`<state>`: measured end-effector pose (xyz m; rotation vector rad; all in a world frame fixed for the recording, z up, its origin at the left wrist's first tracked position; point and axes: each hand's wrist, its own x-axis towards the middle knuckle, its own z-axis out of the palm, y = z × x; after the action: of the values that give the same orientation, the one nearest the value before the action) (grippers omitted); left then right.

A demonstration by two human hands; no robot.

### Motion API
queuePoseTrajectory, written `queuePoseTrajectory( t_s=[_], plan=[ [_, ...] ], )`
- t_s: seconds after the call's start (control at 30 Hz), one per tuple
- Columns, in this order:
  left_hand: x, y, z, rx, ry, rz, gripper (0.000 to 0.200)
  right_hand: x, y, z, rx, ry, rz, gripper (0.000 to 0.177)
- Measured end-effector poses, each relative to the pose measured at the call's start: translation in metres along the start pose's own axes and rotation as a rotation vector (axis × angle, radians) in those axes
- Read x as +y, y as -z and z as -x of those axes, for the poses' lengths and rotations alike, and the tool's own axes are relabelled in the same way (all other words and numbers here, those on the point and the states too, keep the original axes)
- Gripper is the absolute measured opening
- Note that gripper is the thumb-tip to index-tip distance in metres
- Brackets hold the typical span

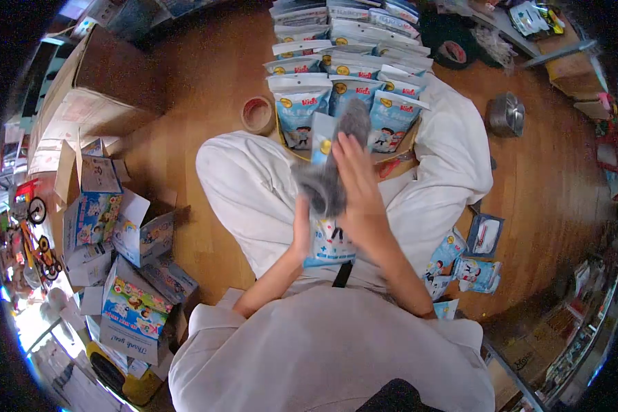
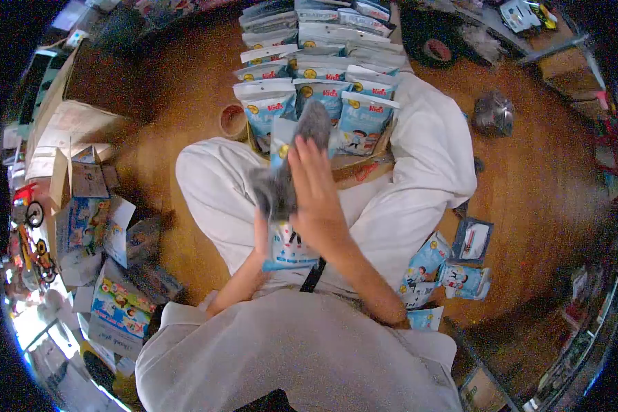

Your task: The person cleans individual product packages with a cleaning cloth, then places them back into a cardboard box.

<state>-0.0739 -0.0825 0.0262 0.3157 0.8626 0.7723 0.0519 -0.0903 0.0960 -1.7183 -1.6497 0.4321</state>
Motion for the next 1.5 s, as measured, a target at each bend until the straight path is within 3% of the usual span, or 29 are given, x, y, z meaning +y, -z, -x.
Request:
queuePoseTrajectory(
  t_s=[0.03, 0.1, 0.13, 0.2, 0.3, 0.33, 0.37, 0.5, 0.57, 0.63, 0.67, 0.73, 0.83, 0.87, 0.93, 0.97, 1.03, 1.1, 1.17, 1.2, 1.23, 1.3, 1.37, 1.47, 1.5],
  plan=[
    [0.017, -0.014, 0.001, -0.051, 0.149, 0.302, 0.062, -0.010, -0.003, 0.016, -0.018, 0.002, -0.063, 0.086],
    [0.020, 0.013, -0.035, -0.570, 0.233, 0.778, 0.056, -0.029, -0.009, 0.052, -0.071, -0.021, -0.115, 0.081],
    [0.036, 0.000, -0.030, -0.553, 0.234, 0.733, 0.055, -0.036, -0.011, 0.066, -0.110, -0.046, -0.104, 0.078],
    [0.062, -0.040, -0.012, -0.076, 0.067, 0.353, 0.058, -0.043, -0.018, 0.079, -0.013, -0.054, -0.105, 0.075],
    [0.054, -0.063, -0.005, 0.018, 0.024, 0.237, 0.060, -0.031, -0.021, 0.059, 0.179, -0.092, -0.093, 0.075],
    [0.044, -0.053, -0.009, -0.079, 0.086, 0.345, 0.063, -0.021, -0.021, 0.043, 0.252, -0.103, -0.090, 0.076],
    [0.029, -0.037, -0.013, -0.359, 0.057, 0.567, 0.063, -0.017, -0.009, 0.028, 0.189, -0.115, -0.135, 0.078],
    [0.030, -0.046, 0.014, 0.076, -0.309, -0.269, 0.056, -0.004, 0.007, -0.009, 0.064, -0.109, -0.218, 0.086],
    [0.035, -0.045, 0.008, 0.065, -0.221, 0.100, 0.058, -0.019, 0.002, 0.004, 0.066, -0.122, -0.343, 0.087],
    [0.058, -0.046, -0.004, -0.126, -0.074, 0.520, 0.060, -0.029, -0.010, 0.030, 0.058, -0.131, -0.371, 0.088],
    [0.068, -0.055, -0.009, 0.164, -0.119, 0.363, 0.063, -0.030, -0.014, 0.039, 0.054, -0.140, -0.378, 0.087],
    [0.069, -0.043, -0.021, 0.051, -0.067, 0.346, 0.060, -0.033, -0.015, 0.049, 0.053, -0.168, -0.390, 0.086],
    [0.061, -0.052, -0.023, 0.160, -0.192, 0.260, 0.059, -0.016, -0.010, 0.035, -0.048, -0.197, -0.473, 0.085],
    [0.061, -0.061, -0.020, 0.108, -0.316, 0.183, 0.059, -0.009, -0.008, 0.031, -0.078, -0.179, -0.503, 0.087],
    [0.065, -0.080, -0.007, 0.009, -0.569, 0.031, 0.059, -0.003, -0.003, 0.030, -0.088, -0.262, -0.750, 0.075],
    [0.064, -0.077, -0.002, -0.108, -0.579, 0.012, 0.057, -0.004, -0.001, 0.031, -0.089, -0.326, -0.890, 0.072],
    [0.069, -0.086, 0.005, -0.055, -0.587, -0.199, 0.054, -0.001, 0.008, 0.043, -0.135, -0.559, -0.998, 0.064],
    [0.071, -0.087, 0.003, -0.085, -0.585, -0.301, 0.060, 0.030, 0.003, 0.069, -0.094, -0.676, -1.505, 0.063],
    [0.073, -0.077, -0.003, -0.200, -0.491, -0.490, 0.057, 0.055, -0.001, 0.085, -0.061, -0.827, -1.687, 0.060],
    [0.077, -0.073, -0.005, -0.260, -0.440, -0.581, 0.056, 0.060, 0.002, 0.086, -0.055, -0.921, -1.612, 0.056],
    [0.085, -0.069, 0.001, -0.243, -0.038, -0.588, 0.048, 0.062, 0.003, 0.089, -0.033, -0.990, -1.543, 0.054],
    [0.066, -0.061, 0.000, -0.219, 0.044, -0.354, 0.042, 0.051, 0.009, 0.090, 0.020, -1.104, -1.413, 0.050],
    [0.047, -0.053, -0.008, -0.208, 0.059, -0.089, 0.038, 0.024, 0.018, 0.082, 0.123, -1.009, -1.257, 0.037],
    [0.047, -0.049, -0.012, -0.090, -0.044, -0.177, 0.036, 0.038, 0.027, 0.090, -0.001, -0.604, -0.612, 0.031],
    [0.051, -0.047, -0.015, -0.083, -0.063, -0.193, 0.033, 0.037, 0.038, 0.093, -0.033, -0.609, -0.445, 0.032]
  ],
)
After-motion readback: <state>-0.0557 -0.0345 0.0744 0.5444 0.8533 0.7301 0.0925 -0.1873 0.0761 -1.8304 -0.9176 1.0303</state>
